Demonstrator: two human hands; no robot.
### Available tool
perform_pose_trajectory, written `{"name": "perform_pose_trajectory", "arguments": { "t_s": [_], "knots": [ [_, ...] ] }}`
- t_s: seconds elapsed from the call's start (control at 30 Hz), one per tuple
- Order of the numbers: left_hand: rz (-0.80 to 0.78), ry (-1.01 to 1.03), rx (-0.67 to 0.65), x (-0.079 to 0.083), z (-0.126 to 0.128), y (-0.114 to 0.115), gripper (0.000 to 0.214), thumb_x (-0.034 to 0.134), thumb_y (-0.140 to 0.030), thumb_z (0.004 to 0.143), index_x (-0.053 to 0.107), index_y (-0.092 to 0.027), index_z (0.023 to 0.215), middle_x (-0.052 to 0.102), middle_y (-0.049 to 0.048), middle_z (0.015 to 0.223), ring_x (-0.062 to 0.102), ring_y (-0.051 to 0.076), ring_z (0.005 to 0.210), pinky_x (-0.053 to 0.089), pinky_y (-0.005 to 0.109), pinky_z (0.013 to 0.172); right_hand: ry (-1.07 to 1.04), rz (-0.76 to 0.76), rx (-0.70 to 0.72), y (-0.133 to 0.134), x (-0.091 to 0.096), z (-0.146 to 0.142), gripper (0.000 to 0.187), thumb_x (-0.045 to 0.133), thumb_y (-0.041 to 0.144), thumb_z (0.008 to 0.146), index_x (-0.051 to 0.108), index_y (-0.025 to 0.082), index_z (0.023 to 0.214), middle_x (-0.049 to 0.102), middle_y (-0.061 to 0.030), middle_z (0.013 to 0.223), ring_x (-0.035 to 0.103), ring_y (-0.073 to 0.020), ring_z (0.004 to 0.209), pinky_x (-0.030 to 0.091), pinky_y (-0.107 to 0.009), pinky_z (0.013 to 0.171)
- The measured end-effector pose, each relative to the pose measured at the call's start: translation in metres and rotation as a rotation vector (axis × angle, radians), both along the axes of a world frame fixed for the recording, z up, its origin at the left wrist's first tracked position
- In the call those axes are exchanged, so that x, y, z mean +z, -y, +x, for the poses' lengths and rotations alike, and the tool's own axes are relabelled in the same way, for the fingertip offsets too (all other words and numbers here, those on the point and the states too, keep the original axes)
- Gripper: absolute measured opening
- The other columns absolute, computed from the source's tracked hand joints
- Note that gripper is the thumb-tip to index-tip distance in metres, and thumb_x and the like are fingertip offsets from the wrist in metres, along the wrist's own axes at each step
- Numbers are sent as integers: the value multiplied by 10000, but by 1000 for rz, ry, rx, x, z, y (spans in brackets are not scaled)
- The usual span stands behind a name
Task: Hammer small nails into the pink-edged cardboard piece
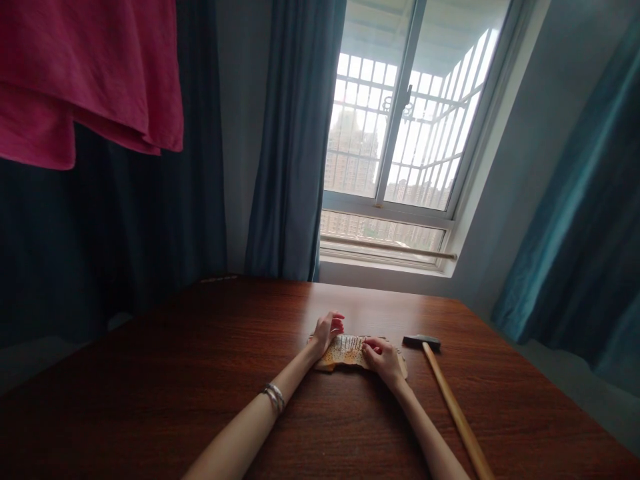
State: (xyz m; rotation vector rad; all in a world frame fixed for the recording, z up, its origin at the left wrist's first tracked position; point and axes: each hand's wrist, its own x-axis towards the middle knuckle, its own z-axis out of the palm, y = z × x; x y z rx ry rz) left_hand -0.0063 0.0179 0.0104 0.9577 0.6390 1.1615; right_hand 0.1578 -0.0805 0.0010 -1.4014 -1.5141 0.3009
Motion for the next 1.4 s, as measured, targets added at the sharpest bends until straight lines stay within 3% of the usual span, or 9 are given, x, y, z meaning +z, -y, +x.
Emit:
{"name": "perform_pose_trajectory", "arguments": {
  "t_s": [0.33,0.53,0.7,0.87,1.13,1.4],
  "knots": [
    [432,-537,-27,7,3,10,296,516,-436,724,638,-167,711,582,1,601,519,141,601,386,234,610,70,46,36,0,-5,1,214,514,316,770,700,214,797,697,-31,756,614,-177,692,470,-268,631],
    [511,-596,-60,2,5,7,276,555,-407,716,664,-171,808,631,21,680,549,156,650,393,235,608,112,72,31,0,-4,1,198,517,286,773,700,214,801,693,-34,779,609,-176,703,468,-269,646],
    [635,-668,-184,13,7,8,346,637,-369,661,657,-160,935,650,44,749,579,176,707,425,246,626,158,67,40,2,-2,0,204,491,266,794,690,226,809,678,-27,778,594,-177,728,454,-273,672],
    [796,-702,-220,16,14,13,294,682,-322,620,677,-156,862,650,46,753,571,164,682,422,234,608,188,81,60,3,1,-2,214,480,267,816,690,229,827,677,-38,811,587,-185,773,447,-289,725],
    [744,-787,-219,3,20,8,268,652,-340,646,687,-118,792,631,21,671,550,137,645,394,202,562,186,66,64,2,-1,-1,209,481,229,801,689,210,782,655,-36,781,570,-170,754,427,-266,714],
    [766,-859,-175,5,22,11,320,641,-409,665,699,-115,776,652,32,710,554,136,688,401,200,609,193,45,43,1,-8,0,215,479,220,796,691,201,765,622,-36,755,556,-168,730,417,-264,695]
  ]
}}
